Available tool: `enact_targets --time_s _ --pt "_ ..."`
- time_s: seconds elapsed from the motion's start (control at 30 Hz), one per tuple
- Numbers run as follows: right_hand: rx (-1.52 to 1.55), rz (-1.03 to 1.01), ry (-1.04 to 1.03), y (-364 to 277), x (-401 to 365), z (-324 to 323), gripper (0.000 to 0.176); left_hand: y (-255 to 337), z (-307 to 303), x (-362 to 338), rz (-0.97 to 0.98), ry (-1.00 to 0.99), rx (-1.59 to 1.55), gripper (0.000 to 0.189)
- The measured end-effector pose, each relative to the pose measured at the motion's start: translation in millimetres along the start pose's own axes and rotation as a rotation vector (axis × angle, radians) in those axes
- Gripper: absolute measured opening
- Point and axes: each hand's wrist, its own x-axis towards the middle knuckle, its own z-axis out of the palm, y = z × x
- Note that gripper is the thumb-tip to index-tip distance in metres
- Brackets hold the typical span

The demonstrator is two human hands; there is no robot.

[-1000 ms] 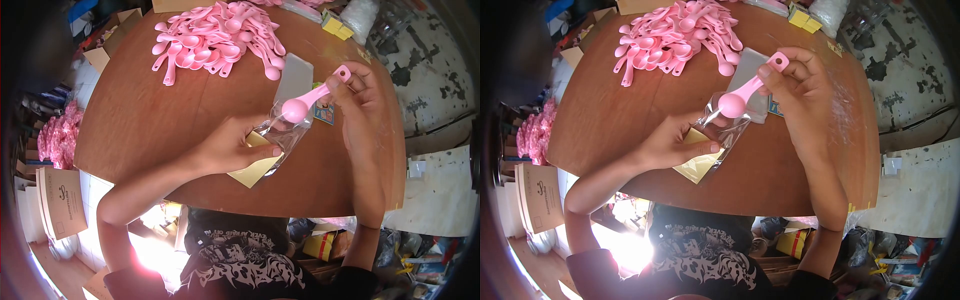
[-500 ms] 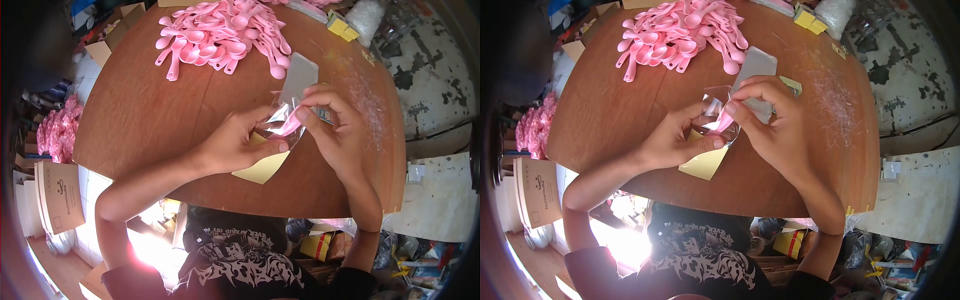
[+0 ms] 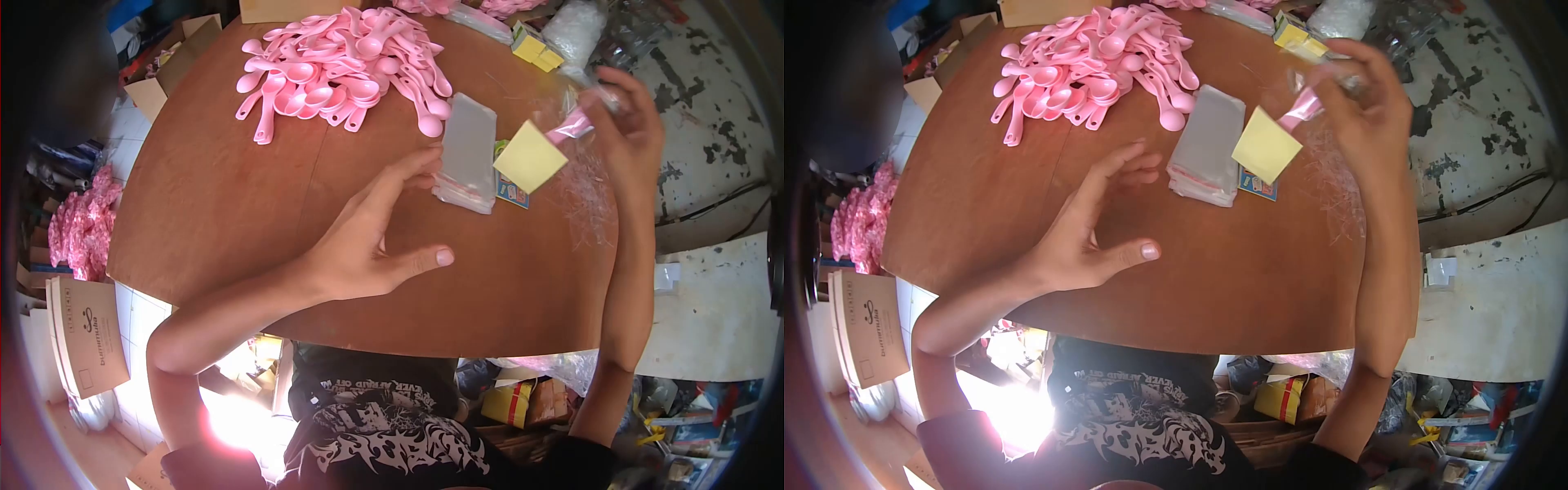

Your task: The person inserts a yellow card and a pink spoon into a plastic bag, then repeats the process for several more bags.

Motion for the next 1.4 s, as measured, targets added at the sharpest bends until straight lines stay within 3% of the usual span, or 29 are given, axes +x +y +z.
enact_targets --time_s 0.03,0.07,0.13,0.17,0.37,0.53,0.6,0.63,0.7,0.83,0.9,0.97,1.13,1.4 --pt "-0.113 0.084 -0.144 11.5 6.1 -8.0 0.028 1.2 -0.6 0.9 0.017 -0.014 -0.001 0.091" --pt "-0.122 0.074 -0.125 13.4 7.1 -14.0 0.028 2.4 -2.0 1.5 0.005 -0.018 0.022 0.087" --pt "-0.338 -0.228 -0.003 15.3 12.3 -19.5 0.026 1.2 -1.5 1.0 -0.009 0.009 0.032 0.083" --pt "-0.345 -0.225 -0.013 16.6 13.0 -23.9 0.026 0.5 0.8 -1.0 -0.01 0.045 0.022 0.077" --pt "-0.186 -0.029 -0.169 -1.6 2.8 -34.5 0.033 -2.6 -0.7 3.3 0.041 0.077 0.047 0.063" --pt "0.337 0.431 -0.404 -36.4 -50.7 -2.2 0.037 1.3 -0.3 3.7 0.004 0.017 0.028 0.055" --pt "0.439 0.54 -0.46 -39.8 -72.3 19.2 0.036 3.2 4.1 2.6 -0.089 -0.022 -0.277 0.047" --pt "0.415 0.554 -0.475 -37.1 -83.2 30.6 0.033 4.5 4.3 0.6 -0.102 -0.023 -0.266 0.047" --pt "0.402 0.568 -0.495 -29.6 -97.1 43.6 0.031 7.3 5.4 -2.1 -0.357 -0.152 -0.628 0.04" --pt "0.215 0.341 -0.337 -24.6 -102.6 52.3 0.022 7.1 13.6 -1.8 -0.408 -0.03 -0.478 0.026" --pt "-0.231 -0.212 -0.357 -29.5 -90.5 45.2 0.013 9.2 11.5 -0.8 -0.422 -0.049 -0.397 0.026" --pt "-0.25 -0.215 -0.356 -35.8 -94.4 47.7 0.009 10.8 12.1 0.2 -0.437 -0.072 -0.32 0.026" --pt "-0.494 -0.297 -0.432 -34.8 -108.2 52.6 0.011 6.9 18.2 -4.2 -0.206 -0.081 -0.044 0.034" --pt "-0.668 -0.335 -0.486 -36.2 -118.4 57.9 0.009 8.3 20.6 -7.9 -0.068 -0.143 0.172 0.036"
